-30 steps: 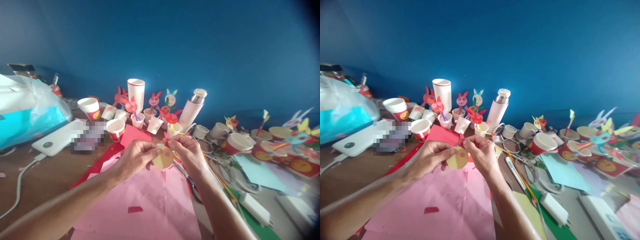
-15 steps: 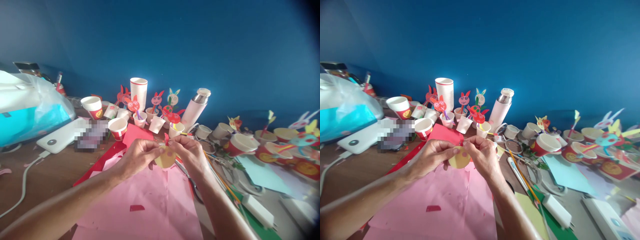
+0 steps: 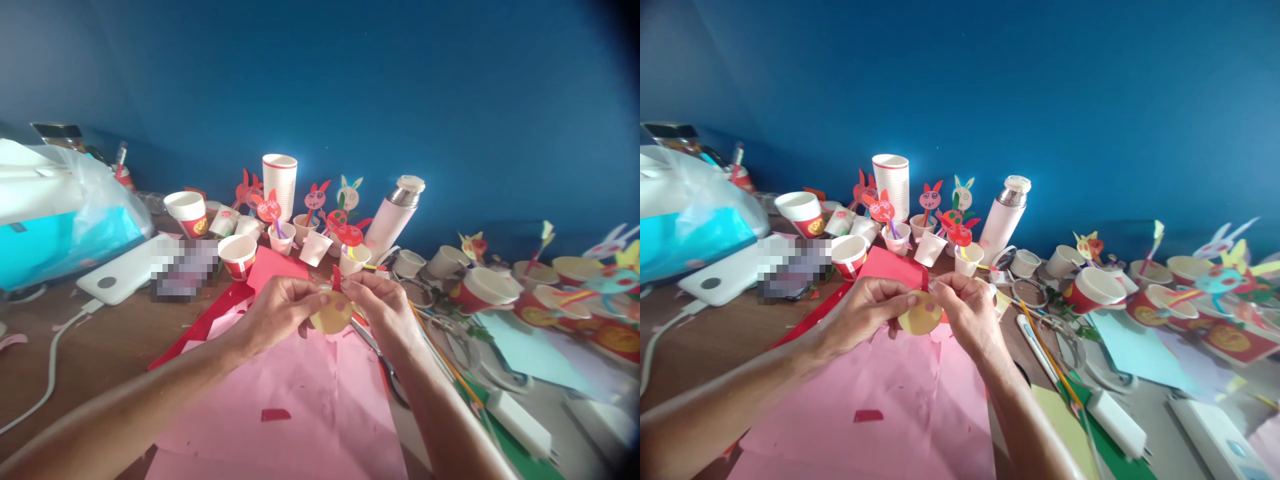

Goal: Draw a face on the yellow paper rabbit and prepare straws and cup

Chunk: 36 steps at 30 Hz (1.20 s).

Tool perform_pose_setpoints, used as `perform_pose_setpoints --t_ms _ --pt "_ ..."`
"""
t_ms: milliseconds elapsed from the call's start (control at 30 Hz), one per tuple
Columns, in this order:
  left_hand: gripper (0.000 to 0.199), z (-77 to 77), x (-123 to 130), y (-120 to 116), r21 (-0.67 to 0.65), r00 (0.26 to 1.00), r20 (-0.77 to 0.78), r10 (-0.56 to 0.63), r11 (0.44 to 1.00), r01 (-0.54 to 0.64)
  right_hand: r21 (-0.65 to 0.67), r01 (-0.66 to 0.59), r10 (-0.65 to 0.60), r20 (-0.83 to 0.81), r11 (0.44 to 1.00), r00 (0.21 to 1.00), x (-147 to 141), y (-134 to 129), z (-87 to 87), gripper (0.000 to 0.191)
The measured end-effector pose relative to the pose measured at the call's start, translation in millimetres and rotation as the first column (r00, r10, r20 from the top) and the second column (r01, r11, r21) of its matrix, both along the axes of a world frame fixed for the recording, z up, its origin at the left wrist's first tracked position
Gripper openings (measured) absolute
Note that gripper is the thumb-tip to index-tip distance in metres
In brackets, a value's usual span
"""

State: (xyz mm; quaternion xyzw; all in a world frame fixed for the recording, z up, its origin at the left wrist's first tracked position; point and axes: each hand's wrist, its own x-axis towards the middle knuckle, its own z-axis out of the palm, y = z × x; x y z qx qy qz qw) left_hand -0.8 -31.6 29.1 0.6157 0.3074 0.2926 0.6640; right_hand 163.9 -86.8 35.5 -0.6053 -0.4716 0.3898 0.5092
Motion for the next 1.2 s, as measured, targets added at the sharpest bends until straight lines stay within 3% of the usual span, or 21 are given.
perform_pose_setpoints --t_ms 467,900,1200 --pt "0.033 -1.2 0.6 0.2 -0.015 1.000 0.016 0.013 1.000 -0.013 0.001 -0.056 0.056 -0.087 0.998 0.995 1.6 1.8 -3.0 0.024" --pt "0.022 -0.9 -1.5 1.2 0.046 0.996 -0.086 0.039 0.998 -0.035 0.081 -0.116 0.107 0.103 0.990 0.989 -0.1 0.4 -4.5 0.023" --pt "0.022 -4.9 1.3 2.5 -0.001 0.993 -0.041 0.108 0.994 -0.108 0.046 -0.060 0.060 0.001 0.997 0.998 -2.2 4.7 -7.8 0.025"
